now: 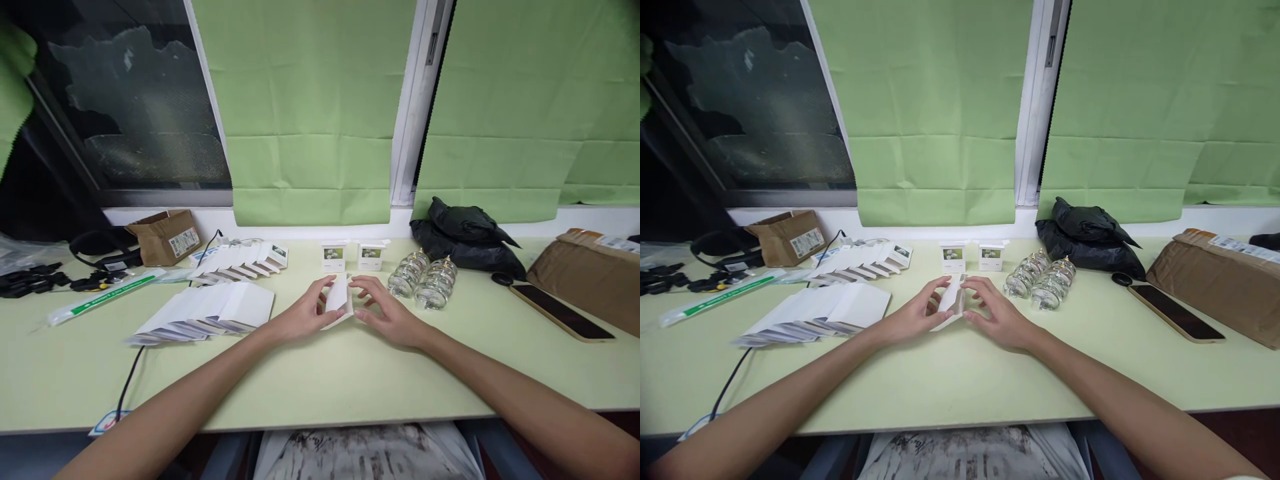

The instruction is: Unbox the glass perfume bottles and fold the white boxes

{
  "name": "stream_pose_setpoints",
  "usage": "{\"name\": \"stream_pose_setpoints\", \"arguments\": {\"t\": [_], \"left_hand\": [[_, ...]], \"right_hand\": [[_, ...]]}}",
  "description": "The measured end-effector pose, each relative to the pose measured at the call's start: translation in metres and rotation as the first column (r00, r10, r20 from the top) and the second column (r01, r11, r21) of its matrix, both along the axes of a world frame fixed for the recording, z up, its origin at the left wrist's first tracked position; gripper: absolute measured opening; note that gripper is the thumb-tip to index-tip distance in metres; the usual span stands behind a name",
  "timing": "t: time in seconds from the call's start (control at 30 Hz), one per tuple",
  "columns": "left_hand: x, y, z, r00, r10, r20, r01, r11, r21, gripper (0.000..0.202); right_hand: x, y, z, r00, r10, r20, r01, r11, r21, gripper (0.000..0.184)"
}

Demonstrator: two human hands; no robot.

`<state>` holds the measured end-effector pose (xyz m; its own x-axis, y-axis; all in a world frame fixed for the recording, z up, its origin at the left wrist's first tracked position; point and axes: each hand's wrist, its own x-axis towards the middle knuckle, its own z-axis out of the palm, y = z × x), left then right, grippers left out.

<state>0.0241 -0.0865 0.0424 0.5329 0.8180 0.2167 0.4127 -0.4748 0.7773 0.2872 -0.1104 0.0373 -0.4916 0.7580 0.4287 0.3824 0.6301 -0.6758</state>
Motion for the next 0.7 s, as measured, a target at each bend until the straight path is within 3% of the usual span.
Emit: {"name": "stream_pose_setpoints", "arguments": {"t": [0.27,0.37,0.47,0.57,0.7], "left_hand": [[-0.007,0.007,-0.002,1.0,-0.021,0.008,0.021,0.997,-0.069,0.074],[-0.01,0.009,-0.002,0.999,-0.031,0.014,0.032,0.996,-0.079,0.075],[-0.011,0.008,0.0,0.998,-0.053,0.026,0.055,0.995,-0.088,0.08],[-0.01,0.006,0.001,0.998,-0.062,0.026,0.064,0.994,-0.09,0.085],[-0.008,0.005,0.001,0.998,-0.047,0.033,0.049,0.996,-0.075,0.086]], "right_hand": [[0.005,0.004,-0.001,0.99,0.011,0.143,-0.027,0.993,0.113,0.019],[0.007,0.007,-0.004,0.976,0.028,0.214,-0.052,0.993,0.106,0.018],[0.006,0.01,-0.008,0.974,-0.033,0.223,0.009,0.994,0.11,0.025],[0.004,0.012,-0.013,0.975,-0.099,0.2,0.074,0.989,0.127,0.02],[0.002,0.015,-0.018,0.968,-0.137,0.21,0.084,0.966,0.243,0.009]]}}
